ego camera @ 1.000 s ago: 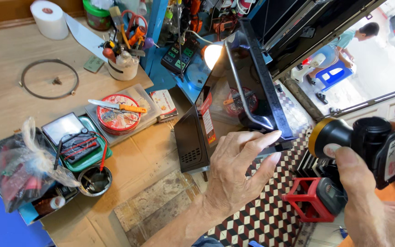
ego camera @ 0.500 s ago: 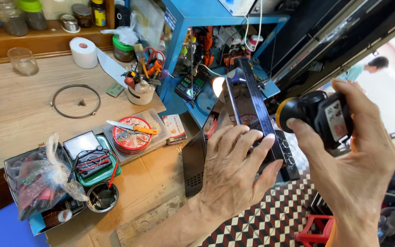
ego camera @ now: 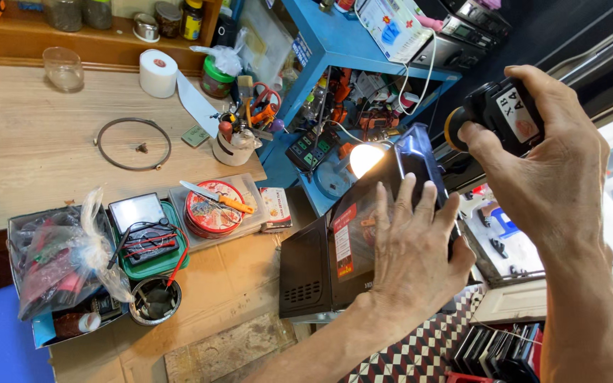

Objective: The person inspects a microwave oven by opening and closing the door, shining a flashlight on the interior and exterior surfaces, and using a knife to probe the door seal. The person handles the microwave, flashlight, and knife throughout the clip.

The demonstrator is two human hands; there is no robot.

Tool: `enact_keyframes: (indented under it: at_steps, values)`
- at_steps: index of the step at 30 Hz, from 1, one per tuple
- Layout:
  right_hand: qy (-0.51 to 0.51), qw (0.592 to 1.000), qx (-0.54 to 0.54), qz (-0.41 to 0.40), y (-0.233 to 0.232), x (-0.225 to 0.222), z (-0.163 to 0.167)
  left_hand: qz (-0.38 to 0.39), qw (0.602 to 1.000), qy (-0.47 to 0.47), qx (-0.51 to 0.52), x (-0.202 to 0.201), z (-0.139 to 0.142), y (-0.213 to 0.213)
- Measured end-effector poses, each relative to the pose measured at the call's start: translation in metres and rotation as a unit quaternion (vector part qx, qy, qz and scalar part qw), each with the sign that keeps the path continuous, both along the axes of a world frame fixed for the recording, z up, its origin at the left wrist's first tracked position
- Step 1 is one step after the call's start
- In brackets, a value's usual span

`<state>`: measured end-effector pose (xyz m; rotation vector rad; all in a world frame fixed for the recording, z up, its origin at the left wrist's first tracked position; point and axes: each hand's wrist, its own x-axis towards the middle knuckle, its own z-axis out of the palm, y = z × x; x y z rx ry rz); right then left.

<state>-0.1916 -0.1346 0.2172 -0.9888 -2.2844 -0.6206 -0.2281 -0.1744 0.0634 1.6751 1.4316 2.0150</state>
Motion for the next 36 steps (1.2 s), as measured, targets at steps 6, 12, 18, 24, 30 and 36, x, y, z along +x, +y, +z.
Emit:
enact_keyframes:
  at_steps: [6, 12, 18, 24, 30, 36]
  values:
    - [-0.06, 0.998, 0.001, 0.002, 0.006, -0.015, 0.001, 0.009, 1.0, 0.014, 0.015, 0.007, -0.001, 0.003]
    - [-0.099, 0.995, 0.028, -0.004, 0.007, -0.011, -0.002, 0.007, 0.999, 0.021, 0.025, 0.018, -0.002, 0.008]
    - [-0.013, 0.999, -0.016, -0.039, 0.009, 0.031, -0.004, -0.016, 0.998, 0.036, 0.057, 0.032, -0.006, 0.016]
    - [0.148, 0.978, -0.136, -0.051, 0.031, 0.159, -0.026, -0.072, 0.969, 0.122, 0.204, 0.042, -0.02, 0.037]
    - [0.26, 0.951, -0.126, -0.11, 0.011, 0.299, -0.065, -0.156, 0.931, 0.213, 0.252, 0.076, -0.031, 0.087]
    - [0.412, 0.897, -0.126, -0.095, -0.042, 0.341, -0.113, -0.114, 0.903, 0.26, 0.321, 0.198, -0.059, 0.138]
